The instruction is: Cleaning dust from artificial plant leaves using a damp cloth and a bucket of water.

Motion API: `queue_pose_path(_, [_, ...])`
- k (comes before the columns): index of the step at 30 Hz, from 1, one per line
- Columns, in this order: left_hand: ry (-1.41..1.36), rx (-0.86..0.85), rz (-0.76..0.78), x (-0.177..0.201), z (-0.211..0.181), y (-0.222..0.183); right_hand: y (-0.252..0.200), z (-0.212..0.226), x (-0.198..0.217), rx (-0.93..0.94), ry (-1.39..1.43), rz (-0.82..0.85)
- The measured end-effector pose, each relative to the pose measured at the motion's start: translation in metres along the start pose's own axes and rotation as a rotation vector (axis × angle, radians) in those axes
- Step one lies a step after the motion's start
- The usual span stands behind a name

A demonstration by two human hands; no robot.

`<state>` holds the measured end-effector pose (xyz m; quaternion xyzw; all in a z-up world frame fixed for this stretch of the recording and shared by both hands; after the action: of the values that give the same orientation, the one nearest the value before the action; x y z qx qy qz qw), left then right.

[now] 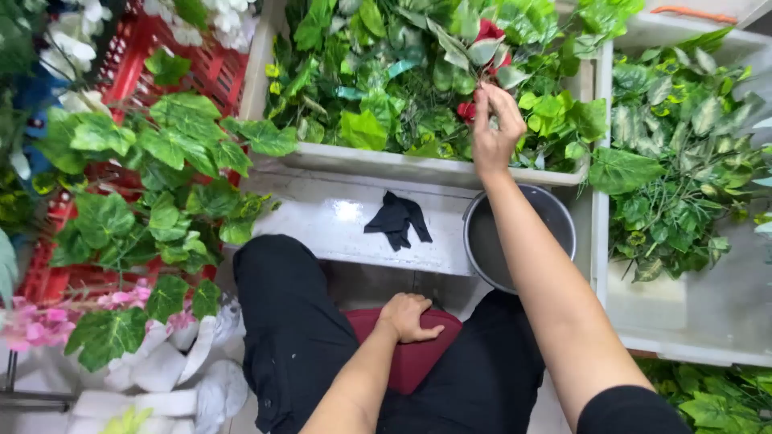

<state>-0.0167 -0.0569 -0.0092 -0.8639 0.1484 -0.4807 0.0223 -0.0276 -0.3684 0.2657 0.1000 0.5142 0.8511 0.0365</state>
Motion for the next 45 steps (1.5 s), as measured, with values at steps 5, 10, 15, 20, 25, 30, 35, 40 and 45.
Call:
queue_pose_path(5, [-0.016, -0.008, -0.009, 0.003, 0.000, -0.001, 0.002, 0.014, 0.047, -0.046, 0.018, -0.082])
queue_pose_path(10, [-0.007, 0.023, 0.058, 0.021, -0.012, -0.011, 0.013, 0.022, 0.082, -0.261, 0.105, -0.187])
queue_pose_path(15, [-0.044, 0.066, 0.084, 0.022, -0.017, -0.020, 0.015, 0.007, 0.107, -0.829, 0.565, -0.426])
queue_pose_path(20, [-0.039, 0.104, 0.112, 0.030, -0.024, -0.026, 0.003, -0.008, 0.125, -0.946, 0.666, -0.504])
queue_pose_path(25, [-0.104, 0.161, 0.146, 0.039, -0.025, -0.025, -0.016, 0.006, 0.134, -1.070, 0.655, -0.522])
queue_pose_path(30, [-0.398, 0.285, -0.094, -0.003, 0.032, 0.018, -0.035, 0.051, 0.139, -0.991, 0.490, -0.239])
queue_pose_path(35, [-0.987, 0.282, -0.395, 0.046, 0.016, 0.033, -0.073, 0.102, 0.139, -1.113, 0.656, -0.270])
queue_pose_path(40, [-1.601, 0.083, -0.363, 0.088, 0.015, 0.066, -0.129, 0.105, 0.124, -1.166, 0.615, -0.179])
queue_pose_path(45, [-1.635, 0.003, 0.049, 0.172, 0.016, 0.072, -0.157, 0.070, 0.105, -1.166, 0.773, -0.135])
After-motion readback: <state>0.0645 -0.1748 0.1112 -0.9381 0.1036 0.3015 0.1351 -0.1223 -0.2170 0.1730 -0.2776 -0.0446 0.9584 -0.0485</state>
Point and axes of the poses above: each hand's wrist, its own y-axis towards the middle knuckle, its own x-axis out of the back of the hand, z = x × y, the point moved 6 cm from there along y, towards the middle knuckle, and after that the axes turned 3 degrees about x, right-handed, at the moved point
